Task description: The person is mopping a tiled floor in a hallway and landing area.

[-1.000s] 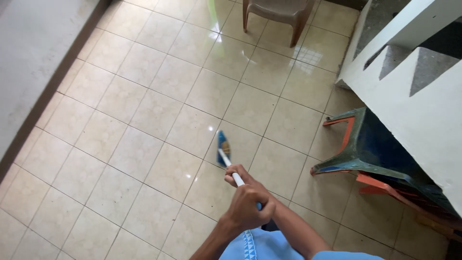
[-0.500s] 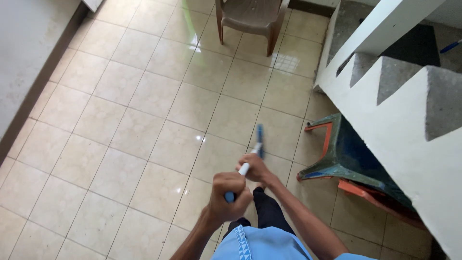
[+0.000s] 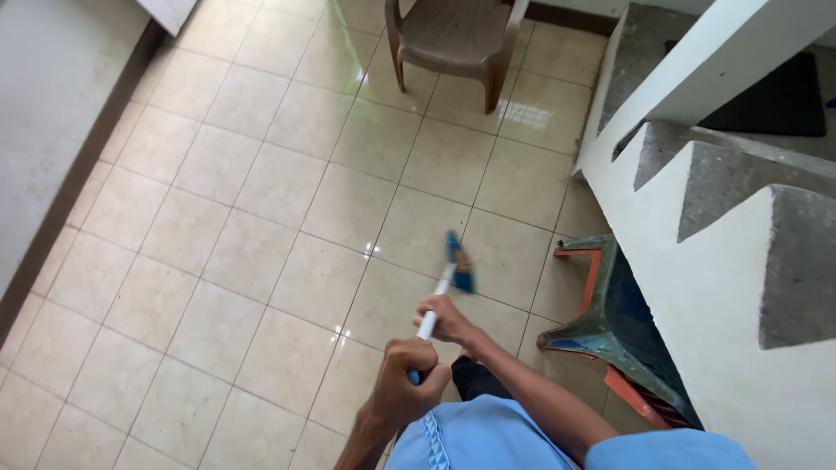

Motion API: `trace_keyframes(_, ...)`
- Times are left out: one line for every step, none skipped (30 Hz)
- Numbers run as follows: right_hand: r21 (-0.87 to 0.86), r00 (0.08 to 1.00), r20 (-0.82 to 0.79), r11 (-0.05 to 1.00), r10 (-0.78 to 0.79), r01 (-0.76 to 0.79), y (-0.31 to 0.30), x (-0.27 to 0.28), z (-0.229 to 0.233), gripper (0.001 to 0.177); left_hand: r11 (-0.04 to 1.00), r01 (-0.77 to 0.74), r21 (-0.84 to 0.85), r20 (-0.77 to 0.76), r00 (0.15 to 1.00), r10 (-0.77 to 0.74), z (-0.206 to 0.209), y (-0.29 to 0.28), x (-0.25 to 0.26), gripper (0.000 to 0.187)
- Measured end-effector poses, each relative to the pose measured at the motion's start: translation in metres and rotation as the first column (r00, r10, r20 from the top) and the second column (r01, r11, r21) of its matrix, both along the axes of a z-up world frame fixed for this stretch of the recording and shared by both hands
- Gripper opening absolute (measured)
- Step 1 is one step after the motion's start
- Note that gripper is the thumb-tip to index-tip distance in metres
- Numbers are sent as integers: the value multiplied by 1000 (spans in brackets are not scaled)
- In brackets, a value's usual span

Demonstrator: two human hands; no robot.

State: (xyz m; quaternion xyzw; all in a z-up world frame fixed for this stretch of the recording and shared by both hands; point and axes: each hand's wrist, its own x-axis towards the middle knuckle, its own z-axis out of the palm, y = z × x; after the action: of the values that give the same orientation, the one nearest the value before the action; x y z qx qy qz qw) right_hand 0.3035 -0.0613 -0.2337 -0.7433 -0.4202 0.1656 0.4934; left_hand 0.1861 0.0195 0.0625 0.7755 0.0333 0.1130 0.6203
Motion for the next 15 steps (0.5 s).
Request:
trace_keyframes(26, 970, -226, 996, 93, -90, 17, -8, -28, 26, 995, 40, 90, -47, 998, -36, 14, -3, 3, 33)
trace_keyframes(65, 885, -427, 983, 185, -174, 29, -10, -56, 25, 981, 81, 175, -86, 994, -67, 26, -9, 9, 33)
trace_keyframes(58, 882, -428, 980, 195, -188, 32, -8, 16, 25, 984, 67, 168, -85, 995, -53, 4, -18, 15, 33)
trace_keyframes(212, 938, -276, 965, 208, -152, 26, -5, 98, 10, 959, 148, 241, -80, 988, -132, -16, -25, 20, 27)
trace_keyframes(366, 972, -115, 919, 203, -149, -3, -9, 182, 23, 923, 225, 312, -82, 974, -209, -36, -32, 25, 22)
trace_keyframes(371, 970, -113, 915, 216, -160, -2, -6, 191, 23, 924, 213, 318, -82, 977, -197, -47, -36, 31, 22)
trace_keyframes(319, 979, -92, 937, 181, -143, -2, -4, 200, 25, 894, 257, 367, -69, 966, -249, -58, -41, 37, 23)
trace_keyframes(271, 989, -67, 956, 135, -113, 1, 0, 210, 28, 853, 308, 421, -60, 948, -313, -68, -42, 44, 25)
trace_keyframes(282, 989, -64, 953, 135, -112, 10, 2, 199, 28, 848, 308, 431, -62, 948, -313, -56, -37, 48, 25)
trace_keyframes(358, 996, -54, 932, 74, -50, 15, 5, 187, 21, 873, 314, 373, -26, 944, -329, -44, -36, 53, 23)
trace_keyframes(432, 999, -48, 902, 11, 11, 21, 10, 175, 17, 893, 322, 314, 10, 940, -342, -34, -34, 59, 21)
trace_keyframes(431, 998, -57, 902, -3, 27, 27, 23, 149, 17, 889, 337, 309, 3, 935, -355, -14, -29, 63, 21)
trace_keyframes(219, 997, -53, 975, 57, -44, 33, 35, 123, 18, 901, 320, 295, 75, 932, -355, 6, -24, 67, 22)
trace_keyframes(-7, 991, -64, 993, 116, -117, 36, 49, 96, 29, 912, 305, 275, 149, 923, -354, 25, -20, 73, 24)
trace_keyframes(-11, 993, -71, 995, 99, -100, 27, 56, 103, 29, 908, 323, 268, 144, 918, -369, 34, -17, 77, 24)
